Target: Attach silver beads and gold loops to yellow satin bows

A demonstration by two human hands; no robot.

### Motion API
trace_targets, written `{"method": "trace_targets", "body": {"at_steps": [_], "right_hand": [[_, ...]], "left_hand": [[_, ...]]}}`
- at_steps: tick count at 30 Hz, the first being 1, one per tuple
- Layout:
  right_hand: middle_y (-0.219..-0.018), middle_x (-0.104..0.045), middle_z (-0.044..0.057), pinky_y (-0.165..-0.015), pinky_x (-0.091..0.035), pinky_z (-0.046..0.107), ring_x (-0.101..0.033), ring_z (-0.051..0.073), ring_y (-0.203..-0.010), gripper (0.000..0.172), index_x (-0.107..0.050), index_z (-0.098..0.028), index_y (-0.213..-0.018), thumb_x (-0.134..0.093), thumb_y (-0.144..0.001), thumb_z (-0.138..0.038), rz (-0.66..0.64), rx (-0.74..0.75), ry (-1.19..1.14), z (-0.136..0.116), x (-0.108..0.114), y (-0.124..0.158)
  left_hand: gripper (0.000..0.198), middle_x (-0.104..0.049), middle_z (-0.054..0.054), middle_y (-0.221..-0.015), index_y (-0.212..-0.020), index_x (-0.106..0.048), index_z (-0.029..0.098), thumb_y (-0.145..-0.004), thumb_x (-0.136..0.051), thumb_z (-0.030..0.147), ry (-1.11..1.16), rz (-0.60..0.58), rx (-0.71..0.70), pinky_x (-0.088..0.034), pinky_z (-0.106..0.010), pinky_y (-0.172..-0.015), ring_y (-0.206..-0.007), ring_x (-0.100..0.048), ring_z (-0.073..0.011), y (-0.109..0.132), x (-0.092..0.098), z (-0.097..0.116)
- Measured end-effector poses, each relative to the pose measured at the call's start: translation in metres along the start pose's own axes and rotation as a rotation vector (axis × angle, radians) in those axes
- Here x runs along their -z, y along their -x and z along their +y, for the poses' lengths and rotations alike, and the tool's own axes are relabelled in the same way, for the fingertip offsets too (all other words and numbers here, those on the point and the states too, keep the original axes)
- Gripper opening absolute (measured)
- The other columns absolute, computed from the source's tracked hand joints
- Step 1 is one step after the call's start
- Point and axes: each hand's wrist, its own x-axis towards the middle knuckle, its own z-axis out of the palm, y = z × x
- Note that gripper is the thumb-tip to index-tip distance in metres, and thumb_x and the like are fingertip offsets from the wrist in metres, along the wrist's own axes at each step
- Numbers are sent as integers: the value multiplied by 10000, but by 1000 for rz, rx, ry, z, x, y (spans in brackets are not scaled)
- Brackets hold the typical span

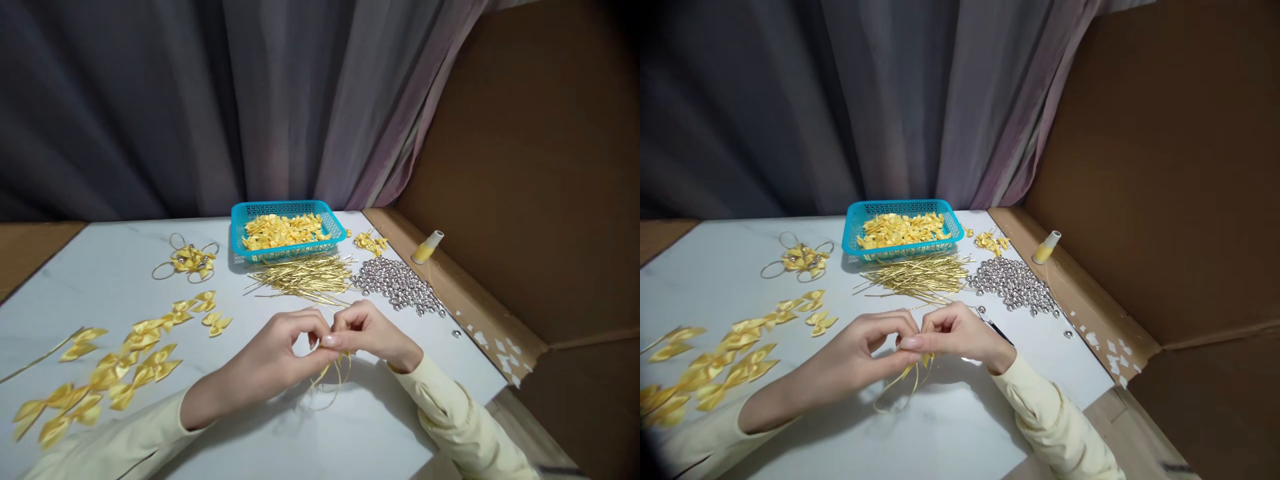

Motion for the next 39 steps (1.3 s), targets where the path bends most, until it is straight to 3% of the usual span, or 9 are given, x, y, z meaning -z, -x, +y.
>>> {"method": "trace_targets", "body": {"at_steps": [8, 17, 28, 39], "right_hand": [[-450, -420, -52, -417, -224, 199, -322, 50, -433, 379, -488, -142, -484, -636, -759, -357, 106, 26, 6, -1, -7, 1], [-446, -380, -71, -417, -205, 198, -285, 46, -429, 374, -466, -145, -486, -658, -745, -336, 187, 26, -114, 2, -9, -2], [-473, -445, -51, -424, -243, 190, -332, 49, -445, 354, -483, -143, -514, -620, -789, -320, 149, 114, -56, -9, -9, 6], [-459, -386, -66, -398, -223, 180, -289, 39, -424, 328, -478, -141, -515, -597, -803, -244, 99, 198, -13, -17, -9, 10]], "left_hand": [[142, -562, 10, -718, -710, -578, 158, -809, -523, 245, 49, -23, 75, -389, -260, -666, -708, -500, -141, 1, -1, -2], [189, -527, 16, -697, -758, -602, 148, -815, -531, 314, 84, -27, 136, -364, -255, -619, -679, -451, -135, -3, 0, -9], [156, -576, 19, -763, -697, -571, 167, -836, -534, 226, 1, 16, -5, -405, -230, -700, -728, -533, -119, 1, 3, 6], [111, -597, 16, -752, -742, -615, 171, -832, -564, 210, -59, 8, -83, -415, -213, -692, -720, -547, -112, 7, 2, 7]]}}
